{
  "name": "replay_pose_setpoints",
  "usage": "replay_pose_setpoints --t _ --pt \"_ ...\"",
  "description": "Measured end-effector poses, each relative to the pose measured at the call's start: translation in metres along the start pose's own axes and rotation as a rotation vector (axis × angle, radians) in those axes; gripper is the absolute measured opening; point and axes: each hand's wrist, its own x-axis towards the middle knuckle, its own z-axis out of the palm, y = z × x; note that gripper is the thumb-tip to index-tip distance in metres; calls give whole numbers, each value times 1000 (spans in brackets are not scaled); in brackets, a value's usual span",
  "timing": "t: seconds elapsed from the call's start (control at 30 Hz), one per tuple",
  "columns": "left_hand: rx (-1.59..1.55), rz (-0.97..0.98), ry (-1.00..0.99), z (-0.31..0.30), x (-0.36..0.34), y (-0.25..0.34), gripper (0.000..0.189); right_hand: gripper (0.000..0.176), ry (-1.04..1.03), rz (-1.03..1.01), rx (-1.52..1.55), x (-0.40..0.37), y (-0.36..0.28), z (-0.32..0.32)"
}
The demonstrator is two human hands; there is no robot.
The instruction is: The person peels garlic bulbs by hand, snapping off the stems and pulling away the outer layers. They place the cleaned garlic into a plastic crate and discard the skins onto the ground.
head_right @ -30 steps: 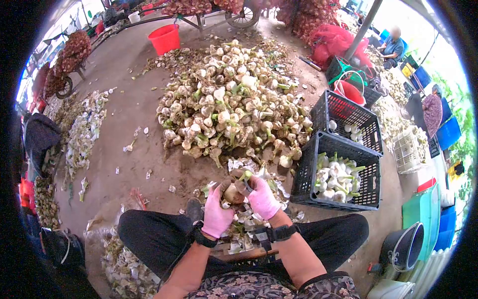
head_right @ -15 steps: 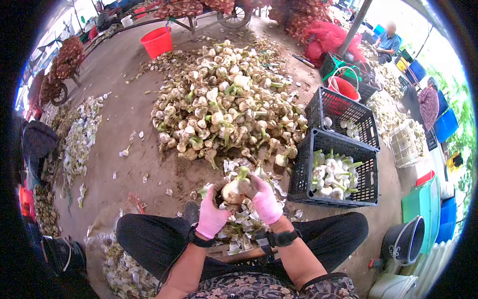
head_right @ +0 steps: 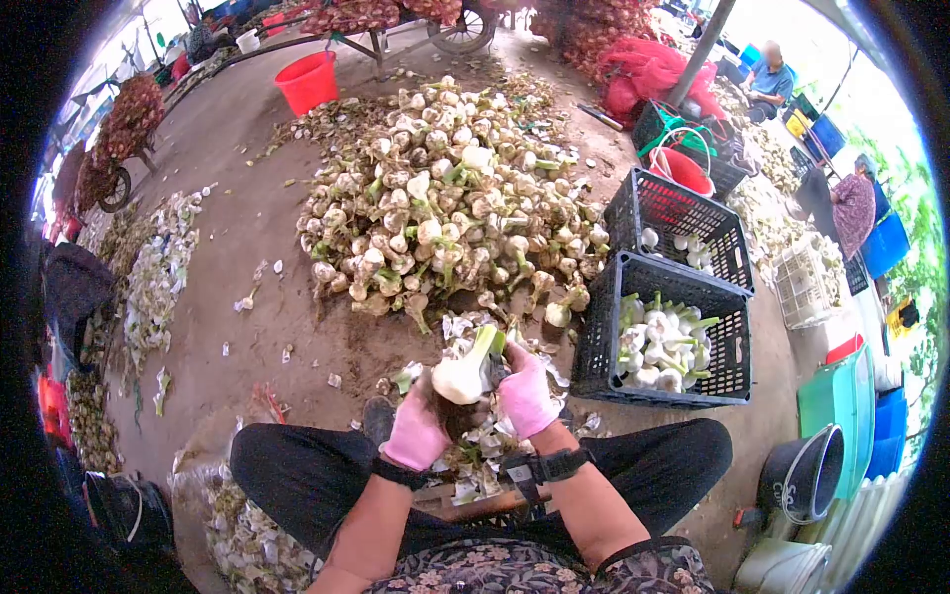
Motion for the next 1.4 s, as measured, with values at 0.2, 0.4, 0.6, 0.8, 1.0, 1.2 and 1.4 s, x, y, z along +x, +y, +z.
replay_pose_setpoints --t 0.2,0.4,0.6,0.8,1.0,1.2,1.4 --pt "246 -3 162 2 1 1 56 56 -99 84 163 -9 -13 -7" --pt "784 386 282 -1 1 -11 45 43 -111 25 -207 -8 -16 -1" --pt "507 198 165 12 -7 -8 62 28 81 -231 -708 7 -17 7" --pt "612 142 -28 13 -9 -16 69 26 124 8 -1053 42 22 -27" --pt "644 176 115 14 -6 -2 72 47 -246 43 -413 10 -28 -39" --pt "907 169 176 22 -5 3 70 41 -443 20 -442 -1 -47 -32" --pt "558 175 147 10 -9 -6 51 29 -258 -156 -725 -9 -54 -15"
